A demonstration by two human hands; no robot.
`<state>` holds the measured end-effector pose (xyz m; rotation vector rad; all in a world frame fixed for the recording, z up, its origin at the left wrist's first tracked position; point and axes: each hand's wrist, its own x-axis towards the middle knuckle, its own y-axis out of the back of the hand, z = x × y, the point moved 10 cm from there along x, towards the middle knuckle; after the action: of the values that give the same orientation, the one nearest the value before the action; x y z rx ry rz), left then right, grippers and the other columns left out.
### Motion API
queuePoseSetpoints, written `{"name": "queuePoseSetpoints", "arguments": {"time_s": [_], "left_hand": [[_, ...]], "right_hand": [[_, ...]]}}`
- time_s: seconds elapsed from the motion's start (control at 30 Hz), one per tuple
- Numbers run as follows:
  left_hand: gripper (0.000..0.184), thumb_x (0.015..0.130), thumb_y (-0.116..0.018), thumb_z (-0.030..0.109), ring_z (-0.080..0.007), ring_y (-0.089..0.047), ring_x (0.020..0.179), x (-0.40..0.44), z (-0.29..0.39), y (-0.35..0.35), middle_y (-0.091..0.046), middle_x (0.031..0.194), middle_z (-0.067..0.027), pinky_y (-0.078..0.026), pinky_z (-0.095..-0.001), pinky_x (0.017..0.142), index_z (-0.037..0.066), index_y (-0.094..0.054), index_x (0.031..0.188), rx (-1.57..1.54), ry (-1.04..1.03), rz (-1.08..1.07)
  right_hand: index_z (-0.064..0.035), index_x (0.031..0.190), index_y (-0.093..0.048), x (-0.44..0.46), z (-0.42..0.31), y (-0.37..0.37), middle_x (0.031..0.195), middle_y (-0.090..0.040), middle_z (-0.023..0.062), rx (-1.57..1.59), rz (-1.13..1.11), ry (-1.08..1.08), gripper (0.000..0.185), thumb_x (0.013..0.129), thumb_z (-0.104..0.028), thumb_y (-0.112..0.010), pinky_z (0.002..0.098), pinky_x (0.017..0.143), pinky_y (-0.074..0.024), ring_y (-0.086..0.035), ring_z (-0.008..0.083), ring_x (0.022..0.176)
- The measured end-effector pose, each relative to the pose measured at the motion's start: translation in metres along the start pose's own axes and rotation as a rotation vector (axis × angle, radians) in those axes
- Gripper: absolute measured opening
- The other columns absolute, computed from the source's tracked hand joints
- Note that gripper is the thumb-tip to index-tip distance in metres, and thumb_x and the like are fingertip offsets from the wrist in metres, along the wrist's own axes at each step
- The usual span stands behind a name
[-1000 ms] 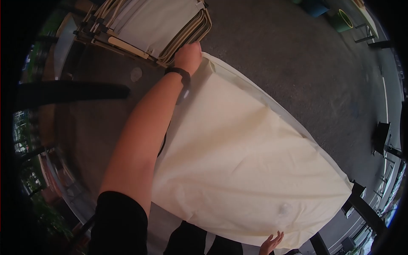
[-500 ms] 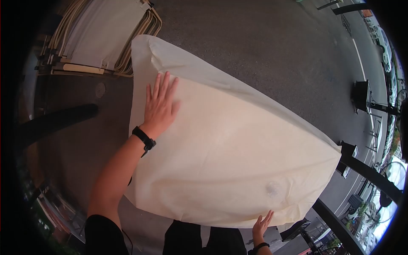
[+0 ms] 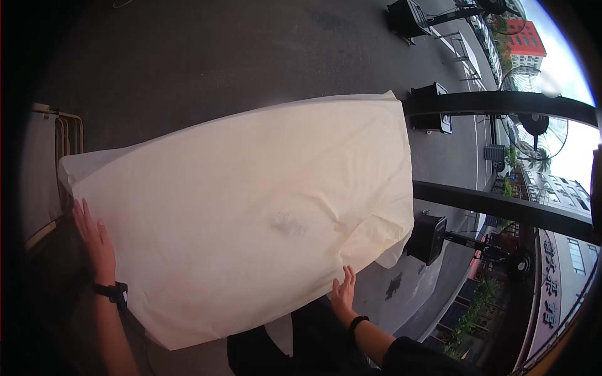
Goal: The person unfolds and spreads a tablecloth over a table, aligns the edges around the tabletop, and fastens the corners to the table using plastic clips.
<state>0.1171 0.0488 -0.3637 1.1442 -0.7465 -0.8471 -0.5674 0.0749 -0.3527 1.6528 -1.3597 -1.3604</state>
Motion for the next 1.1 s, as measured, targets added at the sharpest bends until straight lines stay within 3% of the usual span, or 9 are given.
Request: {"name": "queuePoseSetpoints", "arguments": {"time_s": [0.1, 0.2, 0.43, 0.5, 0.6, 0.63, 0.67, 0.77, 1.1], "left_hand": [[0.052, 0.1, -0.035, 0.02, -0.036, -0.014, 0.145, -0.04, 0.094, -0.004, -0.019, 0.157, -0.0142, -0.015, -0.049, 0.117, 0.007, -0.026, 0.149, -0.128, -0.047, -0.101], [0.052, 0.099, -0.034, 0.02, -0.0368, -0.014, 0.145, -0.085, 0.209, -0.017, -0.019, 0.157, -0.0153, -0.014, -0.0501, 0.117, 0.004, -0.027, 0.148, -0.246, -0.105, -0.271], [0.057, 0.092, -0.044, 0.013, -0.0402, -0.014, 0.144, -0.2, 0.494, -0.08, -0.021, 0.155, -0.02, -0.013, -0.0527, 0.116, 0.001, -0.029, 0.146, -0.296, -0.337, -0.637], [0.06, 0.09, -0.047, 0.011, -0.0409, -0.014, 0.144, -0.223, 0.561, -0.106, -0.02, 0.155, -0.0201, -0.013, -0.0538, 0.116, 0.002, -0.028, 0.146, -0.349, -0.321, -0.694], [0.062, 0.089, -0.05, 0.009, -0.0414, -0.013, 0.144, -0.231, 0.66, -0.135, -0.018, 0.156, -0.0197, -0.013, -0.0541, 0.116, 0.003, -0.029, 0.146, -0.352, -0.308, -0.716], [0.062, 0.089, -0.05, 0.009, -0.0414, -0.013, 0.144, -0.233, 0.679, -0.145, -0.018, 0.156, -0.0197, -0.013, -0.0541, 0.116, 0.003, -0.029, 0.146, -0.325, -0.307, -0.722], [0.062, 0.088, -0.052, 0.008, -0.0413, -0.012, 0.144, -0.231, 0.685, -0.15, -0.017, 0.156, -0.0193, -0.014, -0.0546, 0.116, 0.003, -0.029, 0.146, -0.305, -0.33, -0.712], [0.063, 0.087, -0.054, 0.008, -0.042, -0.012, 0.144, -0.242, 0.697, -0.156, -0.015, 0.156, -0.0195, -0.016, -0.0564, 0.115, 0.003, -0.031, 0.145, -0.199, -0.357, -0.714], [0.067, 0.083, -0.056, 0.012, -0.0475, -0.014, 0.141, -0.326, 0.673, -0.149, -0.017, 0.154, -0.025, -0.021, -0.0613, 0.111, 0.004, -0.033, 0.145, 0.057, -0.398, -0.901]], "right_hand": [[-0.0002, 0.125, -0.048, 0.001, 0.106, 0.046, 0.126, -0.05, 0.0224, 0.052, 0.246, -0.366, 0.039, 0.089, -0.012, -0.057, 0.0433, 0.096, -0.0426, -0.049, 0.0389, 0.119], [0.0005, 0.124, -0.049, 0.005, 0.249, 0.05, 0.124, -0.053, 0.0194, 0.239, 0.292, -0.641, 0.041, 0.087, -0.012, -0.06, 0.0419, 0.094, -0.0439, -0.055, 0.0343, 0.11], [-0.0002, 0.132, -0.044, 0.094, 0.411, 0.097, 0.129, -0.052, 0.0181, 0.317, 0.344, -0.614, 0.052, 0.086, -0.016, -0.062, 0.0376, 0.086, -0.0489, -0.061, 0.0279, 0.095], [-0.0008, 0.138, -0.037, 0.106, 0.435, 0.082, 0.135, -0.049, 0.017, 0.822, 0.333, -0.675, 0.061, 0.087, -0.02, -0.064, 0.0331, 0.073, -0.0509, -0.063, 0.0215, 0.081], [-0.0022, 0.143, -0.028, 0.139, 0.44, 0.087, 0.133, -0.052, 0.0151, 1.007, 0.154, -0.727, 0.071, 0.087, -0.022, -0.066, 0.029, 0.061, -0.0489, -0.062, 0.0159, 0.07], [-0.0001, 0.129, -0.046, 0.145, 0.444, 0.087, 0.105, -0.064, 0.0104, 0.986, 0.14, -0.71, 0.05, 0.09, -0.025, -0.063, 0.0254, 0.056, -0.0433, -0.057, 0.0114, 0.064], [-0.0001, 0.129, -0.046, 0.14, 0.452, 0.076, 0.105, -0.064, 0.0104, 1.004, 0.122, -0.72, 0.05, 0.09, -0.025, -0.063, 0.0254, 0.056, -0.0433, -0.057, 0.0114, 0.064], [-0.0012, 0.083, -0.06, 0.142, 0.467, 0.101, 0.065, -0.05, -0.0036, 1.009, 0.201, -0.715, 0.028, 0.097, -0.024, -0.054, 0.0223, 0.052, -0.0341, -0.044, 0.0054, 0.058], [0.0005, 0.087, -0.061, 0.19, 0.583, 0.121, 0.07, -0.054, 0.0017, 0.608, 0.159, -0.662, 0.035, 0.097, -0.032, -0.053, 0.0294, 0.058, -0.0425, -0.05, 0.011, 0.063]]}}
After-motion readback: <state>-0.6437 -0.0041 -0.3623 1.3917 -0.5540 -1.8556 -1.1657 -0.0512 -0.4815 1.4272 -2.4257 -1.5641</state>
